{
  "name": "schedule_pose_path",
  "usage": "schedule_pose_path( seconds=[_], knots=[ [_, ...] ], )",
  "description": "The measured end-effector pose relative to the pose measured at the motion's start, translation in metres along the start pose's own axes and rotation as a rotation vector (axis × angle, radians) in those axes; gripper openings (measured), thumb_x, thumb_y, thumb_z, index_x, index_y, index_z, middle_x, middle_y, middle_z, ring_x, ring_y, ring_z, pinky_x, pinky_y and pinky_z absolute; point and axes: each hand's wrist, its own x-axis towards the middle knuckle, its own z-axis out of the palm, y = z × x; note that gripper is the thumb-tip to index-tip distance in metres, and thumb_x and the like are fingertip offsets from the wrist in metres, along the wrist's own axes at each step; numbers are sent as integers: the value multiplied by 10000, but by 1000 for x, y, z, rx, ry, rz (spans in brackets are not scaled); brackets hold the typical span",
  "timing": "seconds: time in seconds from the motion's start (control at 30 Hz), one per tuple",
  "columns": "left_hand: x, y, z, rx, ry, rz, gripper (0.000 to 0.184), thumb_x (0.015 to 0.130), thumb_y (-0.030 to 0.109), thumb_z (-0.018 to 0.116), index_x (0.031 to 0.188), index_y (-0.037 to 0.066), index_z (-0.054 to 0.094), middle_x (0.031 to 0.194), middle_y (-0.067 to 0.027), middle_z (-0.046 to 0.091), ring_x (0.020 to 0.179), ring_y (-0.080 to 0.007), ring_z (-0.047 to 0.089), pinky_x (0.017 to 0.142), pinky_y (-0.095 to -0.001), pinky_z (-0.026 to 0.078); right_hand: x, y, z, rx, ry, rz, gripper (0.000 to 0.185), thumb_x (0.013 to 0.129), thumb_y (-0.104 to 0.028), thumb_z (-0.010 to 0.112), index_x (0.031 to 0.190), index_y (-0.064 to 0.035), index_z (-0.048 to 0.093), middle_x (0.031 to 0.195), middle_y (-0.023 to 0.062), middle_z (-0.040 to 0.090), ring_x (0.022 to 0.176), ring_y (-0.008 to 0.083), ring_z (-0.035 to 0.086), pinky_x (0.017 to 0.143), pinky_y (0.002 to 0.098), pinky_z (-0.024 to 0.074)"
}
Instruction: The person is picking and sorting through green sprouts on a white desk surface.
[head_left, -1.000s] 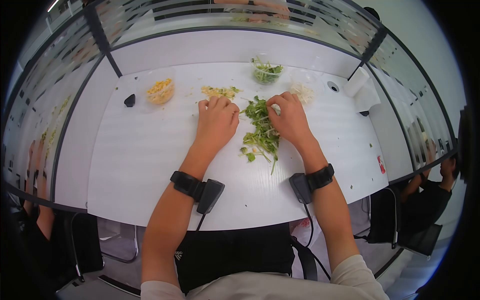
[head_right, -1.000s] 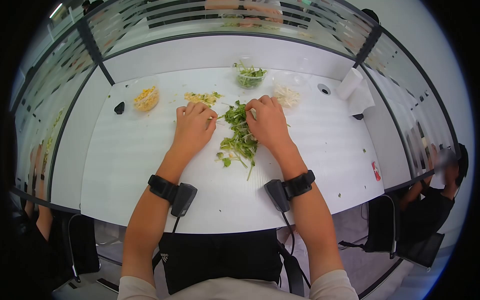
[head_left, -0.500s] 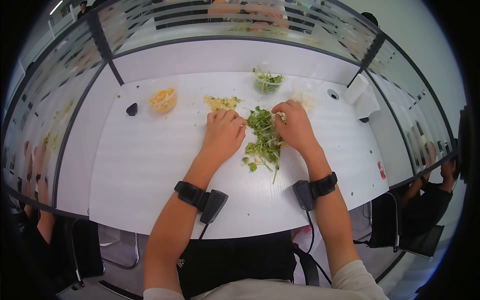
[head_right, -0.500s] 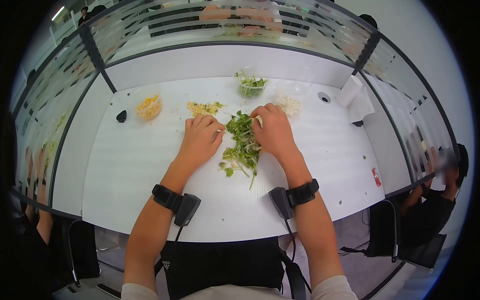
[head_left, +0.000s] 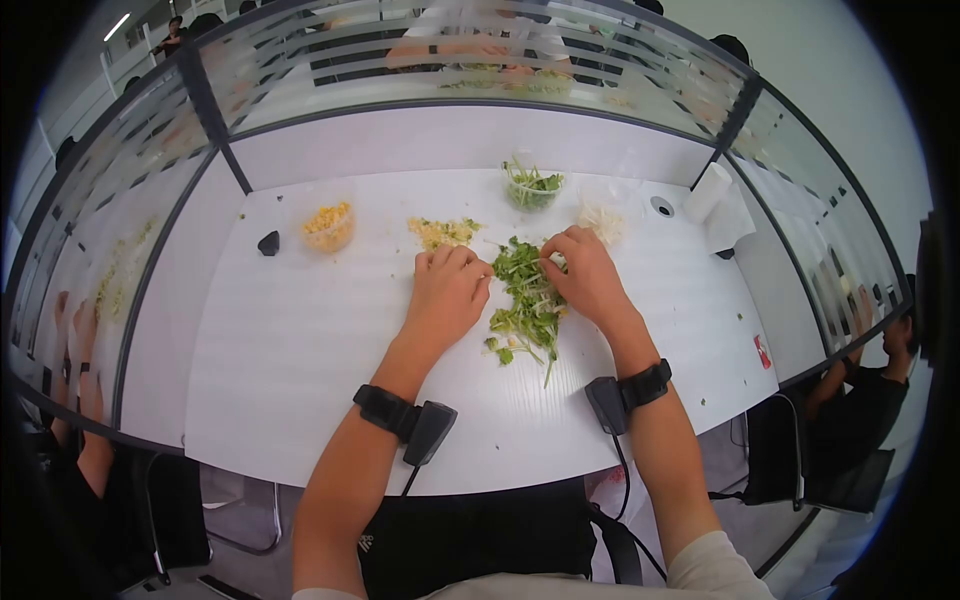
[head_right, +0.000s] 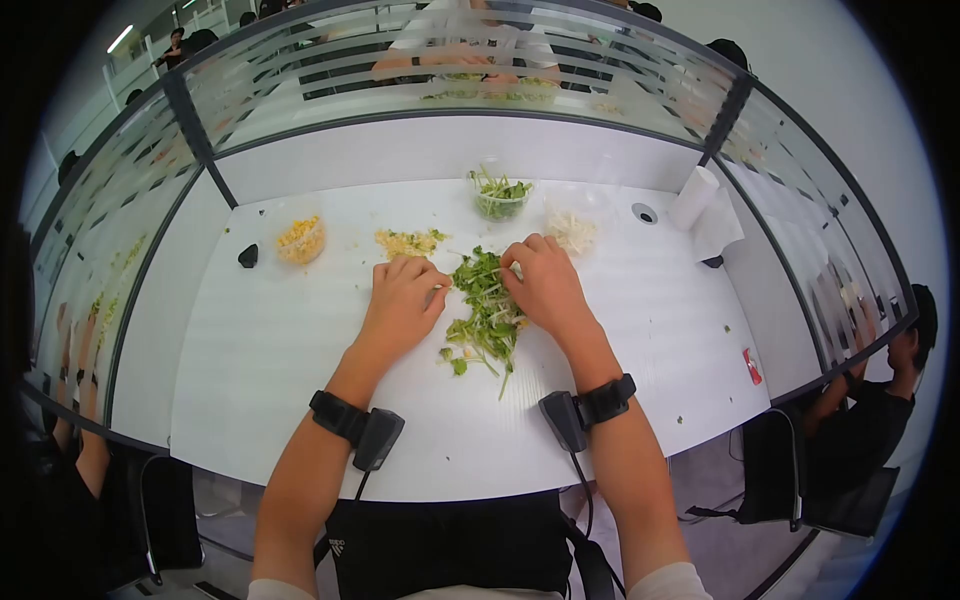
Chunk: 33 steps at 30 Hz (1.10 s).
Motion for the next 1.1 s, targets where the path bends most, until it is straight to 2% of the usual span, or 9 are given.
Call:
schedule_pose_path(
  seconds=[0.23, 0.3, 0.37, 0.47, 0.57, 0.63, 0.77, 0.87, 1.1],
  knots=[
    [-1, 0, 1, -11, 1, -8, 81, 860, 107, 661, 936, 110, 687, 965, -16, 604, 1011, -216, 536, 918, -391, 350, 7, -3, -20, 122, 156, -116, 109, 795, -34, 708, 872, -77, 643, 885, 76, 588, 898, 290, 562, 806, 398, 468],
    [-1, 0, 1, -19, 3, -5, 78, 860, 106, 661, 934, 109, 686, 966, -18, 603, 1015, -217, 536, 921, -395, 349, 11, 0, -32, 23, 344, -154, 137, 778, -23, 712, 880, -79, 639, 901, 76, 595, 905, 302, 562, 809, 408, 454],
    [-1, 0, 2, -6, 10, 2, 77, 860, 105, 660, 934, 108, 684, 966, -20, 602, 1018, -218, 536, 924, -397, 347, 12, 12, -36, -76, 551, -29, 129, 784, -31, 714, 877, -80, 641, 913, 83, 604, 910, 306, 566, 814, 405, 445],
    [-1, 1, 2, -14, 0, -6, 78, 860, 103, 661, 935, 108, 682, 967, -18, 603, 1016, -219, 536, 926, -398, 346, 9, 37, -35, -115, 624, 172, 130, 813, -57, 709, 932, -80, 664, 934, 99, 606, 923, 305, 566, 819, 411, 445],
    [-1, 2, 3, -34, 5, -9, 80, 859, 101, 660, 936, 108, 682, 966, -17, 604, 1012, -218, 536, 928, -398, 345, 2, 44, -28, -267, 528, 255, 173, 835, -79, 703, 1007, -73, 681, 948, 116, 602, 936, 310, 564, 825, 413, 449],
    [-1, 2, 2, -34, 8, -10, 82, 857, 100, 661, 937, 107, 682, 967, -16, 606, 1010, -217, 537, 931, -397, 344, 6, 28, -26, -72, 491, 77, 220, 830, -80, 706, 1050, -64, 689, 967, 134, 597, 948, 326, 559, 839, 416, 455],
    [0, 2, 1, -30, 7, -18, 85, 856, 101, 660, 938, 107, 682, 966, -15, 606, 1012, -216, 538, 932, -395, 344, 4, -2, -17, 185, 89, -104, 315, 809, -128, 737, 1118, -87, 690, 1035, 123, 585, 998, 316, 535, 905, 402, 455],
    [0, 3, 2, -21, 12, -9, 85, 855, 103, 662, 938, 106, 679, 966, -15, 606, 1015, -216, 538, 930, -395, 345, 2, -11, -3, 155, -91, -76, 351, 809, -171, 728, 1152, -103, 693, 1092, 118, 571, 1039, 305, 517, 952, 409, 435],
    [1, 4, -1, -24, 9, -2, 89, 860, 105, 657, 948, 107, 671, 979, -19, 600, 1027, -216, 535, 928, -394, 343, 6, -5, 10, 33, -131, -76, 318, 807, -188, 708, 1116, -115, 707, 1104, 118, 569, 1053, 304, 516, 969, 419, 426]
  ],
)
